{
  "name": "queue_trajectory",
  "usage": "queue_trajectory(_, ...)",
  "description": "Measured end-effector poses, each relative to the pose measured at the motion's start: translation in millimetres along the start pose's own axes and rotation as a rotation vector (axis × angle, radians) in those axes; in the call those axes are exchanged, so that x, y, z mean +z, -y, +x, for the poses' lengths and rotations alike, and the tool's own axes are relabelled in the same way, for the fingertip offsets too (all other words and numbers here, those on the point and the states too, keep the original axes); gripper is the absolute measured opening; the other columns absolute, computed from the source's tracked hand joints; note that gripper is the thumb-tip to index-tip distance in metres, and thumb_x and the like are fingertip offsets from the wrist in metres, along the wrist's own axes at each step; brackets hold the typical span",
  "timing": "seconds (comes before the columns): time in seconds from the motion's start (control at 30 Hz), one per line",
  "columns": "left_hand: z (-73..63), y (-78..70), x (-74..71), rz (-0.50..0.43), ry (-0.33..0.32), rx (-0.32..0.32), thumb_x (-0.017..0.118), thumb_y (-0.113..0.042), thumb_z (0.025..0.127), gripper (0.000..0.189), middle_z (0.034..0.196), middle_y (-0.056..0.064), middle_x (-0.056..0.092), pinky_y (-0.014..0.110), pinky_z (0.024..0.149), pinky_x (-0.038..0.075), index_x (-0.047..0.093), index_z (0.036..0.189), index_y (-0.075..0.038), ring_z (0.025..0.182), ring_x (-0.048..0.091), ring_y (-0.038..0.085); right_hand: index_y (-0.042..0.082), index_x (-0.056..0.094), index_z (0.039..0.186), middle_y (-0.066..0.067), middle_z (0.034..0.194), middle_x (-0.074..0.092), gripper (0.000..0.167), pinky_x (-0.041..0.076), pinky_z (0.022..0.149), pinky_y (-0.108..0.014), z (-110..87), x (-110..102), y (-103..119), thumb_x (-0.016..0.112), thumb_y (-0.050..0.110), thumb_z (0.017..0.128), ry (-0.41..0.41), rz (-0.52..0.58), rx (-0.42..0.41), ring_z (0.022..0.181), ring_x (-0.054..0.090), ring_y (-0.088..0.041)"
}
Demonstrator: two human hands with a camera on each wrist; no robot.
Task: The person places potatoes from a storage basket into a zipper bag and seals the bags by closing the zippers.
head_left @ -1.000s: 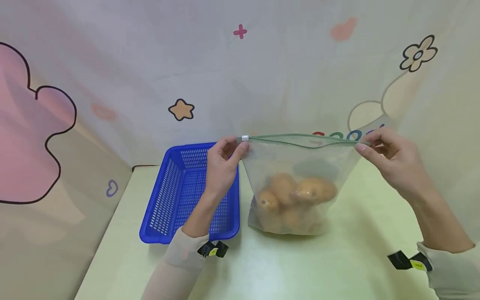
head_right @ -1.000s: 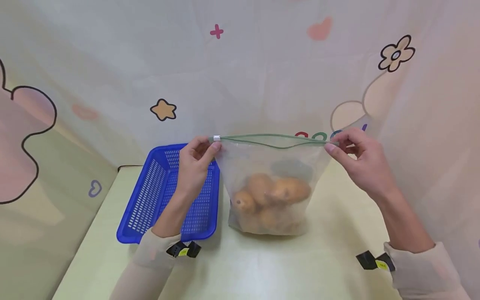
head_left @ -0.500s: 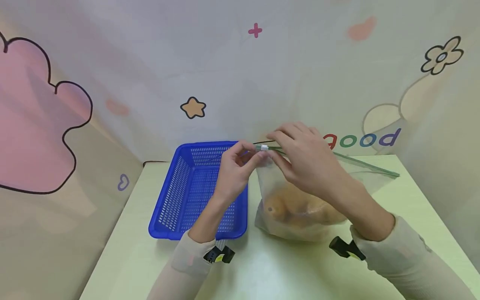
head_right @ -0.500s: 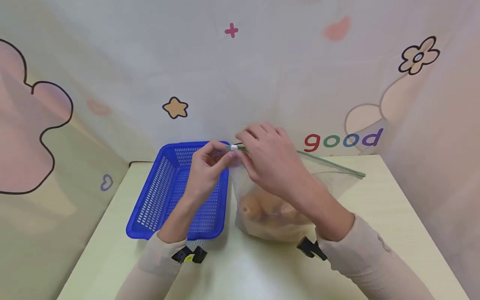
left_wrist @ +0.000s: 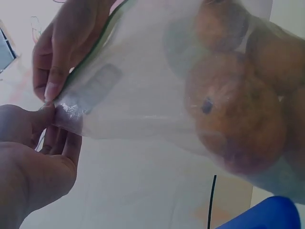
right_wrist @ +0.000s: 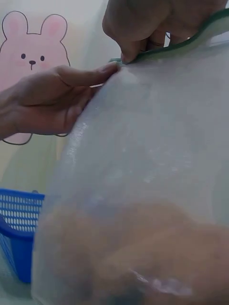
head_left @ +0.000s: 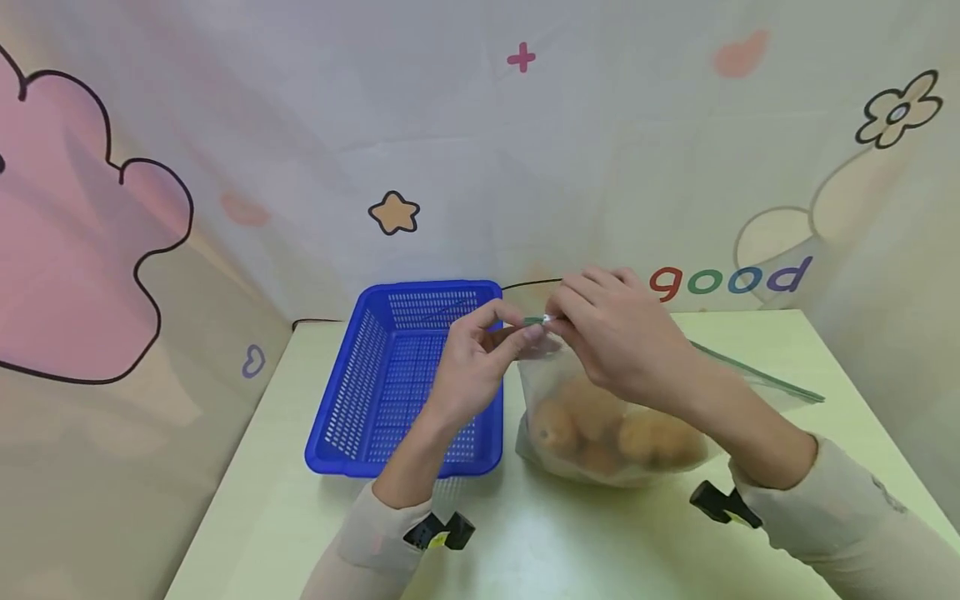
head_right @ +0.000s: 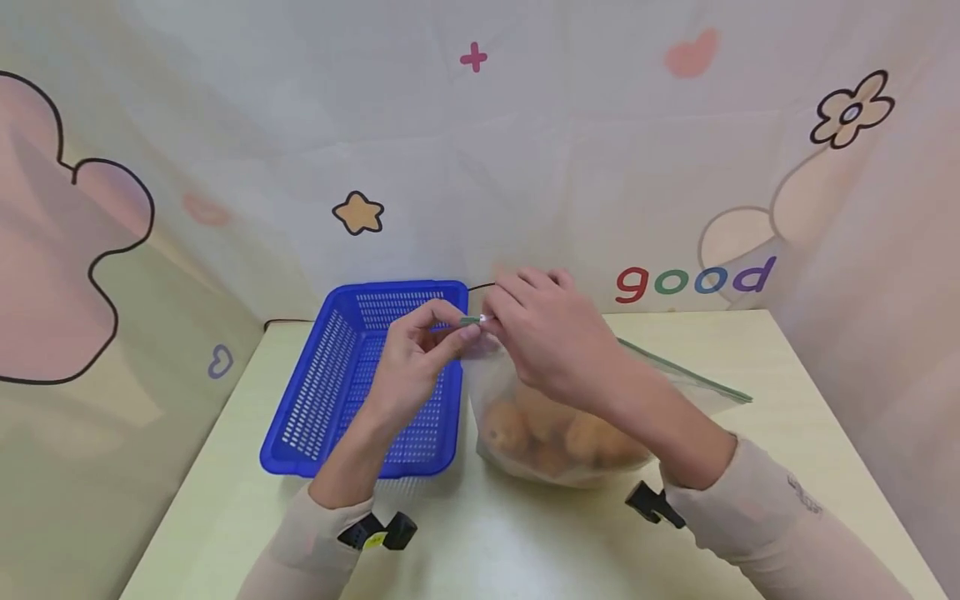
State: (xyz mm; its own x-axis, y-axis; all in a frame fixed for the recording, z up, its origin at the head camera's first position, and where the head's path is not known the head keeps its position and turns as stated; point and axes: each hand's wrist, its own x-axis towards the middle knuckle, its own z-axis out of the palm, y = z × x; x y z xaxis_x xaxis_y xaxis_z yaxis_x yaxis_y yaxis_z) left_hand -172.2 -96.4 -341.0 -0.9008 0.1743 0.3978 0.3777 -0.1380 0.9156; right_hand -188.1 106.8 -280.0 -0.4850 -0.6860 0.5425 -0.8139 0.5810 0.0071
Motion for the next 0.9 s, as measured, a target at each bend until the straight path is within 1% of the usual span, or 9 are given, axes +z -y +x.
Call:
queue_trajectory(0.1,-3.4,-0.7,8.6,-0.034,-0.007,-0.005,0.066,0.0,0.103,0.004,0.104,0.017,0.075,0.046,0.091,0.062,0.064,0.1,0.001,0.092,0.08,0.025,0.01,0.065,0.098,0.0,0.089,0.061,0.007,0.047,0.081,-0.047,-11.2,-6,-10,0.07,0.005,0.099,-0.02,0.026,-0.052,0.088,0.057,-0.024)
queue_trajectory(0.27,-6.9,-3.4,26.8,-0.031,-0.013,0.048,0.065,-0.001,0.104,0.005,0.1,0.024,0.077,0.047,0.091,0.063,0.062,0.102,0.003,0.093,0.079,0.031,0.009,0.065,0.101,0.002,0.095,0.064,0.013,0.045,0.08,-0.045,-28.7,-21,-29,0.073,0.001,0.093,-0.06,0.097,-0.164,0.092,0.058,-0.022)
queue_trajectory(0.37,-5.8,-4.6,33.8,-0.034,-0.034,0.064,0.065,-0.001,0.104,0.005,0.099,0.025,0.077,0.046,0.09,0.063,0.061,0.102,0.002,0.094,0.078,0.035,0.009,0.066,0.102,0.002,0.096,0.065,0.009,0.046,0.079,-0.043,-38.3,-28,-39,0.069,0.003,0.096,-0.086,0.12,-0.195,0.094,0.059,-0.021)
queue_trajectory(0.4,-5.4,-5.1,35.1,-0.039,-0.041,0.071,0.065,-0.001,0.104,0.005,0.098,0.026,0.077,0.045,0.09,0.063,0.061,0.101,0.002,0.094,0.078,0.036,0.009,0.066,0.102,0.003,0.097,0.064,0.002,0.045,0.08,-0.043,-41.4,-30,-42,0.066,0.008,0.1,-0.094,0.123,-0.2,0.094,0.059,-0.02)
queue_trajectory(0.43,-5.0,-5.7,36.0,-0.039,-0.046,0.076,0.065,0.0,0.104,0.005,0.097,0.025,0.077,0.045,0.09,0.063,0.061,0.101,0.002,0.094,0.078,0.035,0.009,0.066,0.102,0.003,0.096,0.064,0.006,0.045,0.08,-0.042,-44.3,-31,-45,0.062,0.013,0.105,-0.105,0.126,-0.201,0.093,0.058,-0.02)
queue_trajectory(0.5,-4.7,-7.1,37.4,-0.032,-0.052,0.091,0.065,0.0,0.103,0.006,0.097,0.025,0.077,0.042,0.09,0.062,0.06,0.101,0.002,0.093,0.078,0.035,0.01,0.066,0.101,0.004,0.095,0.063,0.022,0.043,0.081,-0.04,-50.0,-34,-49,0.052,0.023,0.112,-0.123,0.13,-0.201,0.094,0.058,-0.019)
queue_trajectory(0.6,-4.3,-8.7,41.7,-0.021,-0.058,0.116,0.065,0.0,0.103,0.006,0.095,0.025,0.077,0.038,0.087,0.062,0.06,0.1,0.002,0.091,0.078,0.034,0.01,0.066,0.1,0.004,0.096,0.062,0.039,0.041,0.083,-0.036,-57.5,-39,-52,0.04,0.034,0.116,-0.127,0.13,-0.188,0.092,0.055,-0.018)
queue_trajectory(0.73,-4.6,-6.4,48.4,-0.031,-0.093,0.148,0.065,0.0,0.103,0.008,0.093,0.026,0.076,0.04,0.084,0.063,0.058,0.1,0.003,0.088,0.077,0.03,0.01,0.067,0.099,0.005,0.096,0.064,0.04,0.04,0.083,-0.034,-68.0,-47,-57,0.041,0.036,0.116,-0.118,0.11,-0.182,0.09,0.054,-0.016)
queue_trajectory(0.9,-3.1,-3.0,46.2,-0.061,-0.151,0.196,0.063,0.001,0.104,0.011,0.091,0.029,0.074,0.044,0.085,0.063,0.055,0.098,0.005,0.085,0.076,0.025,0.011,0.067,0.097,0.008,0.094,0.063,0.042,0.037,0.079,-0.032,-84.5,-57,-68,0.041,0.038,0.116,-0.129,0.062,-0.161,0.087,0.053,-0.012)
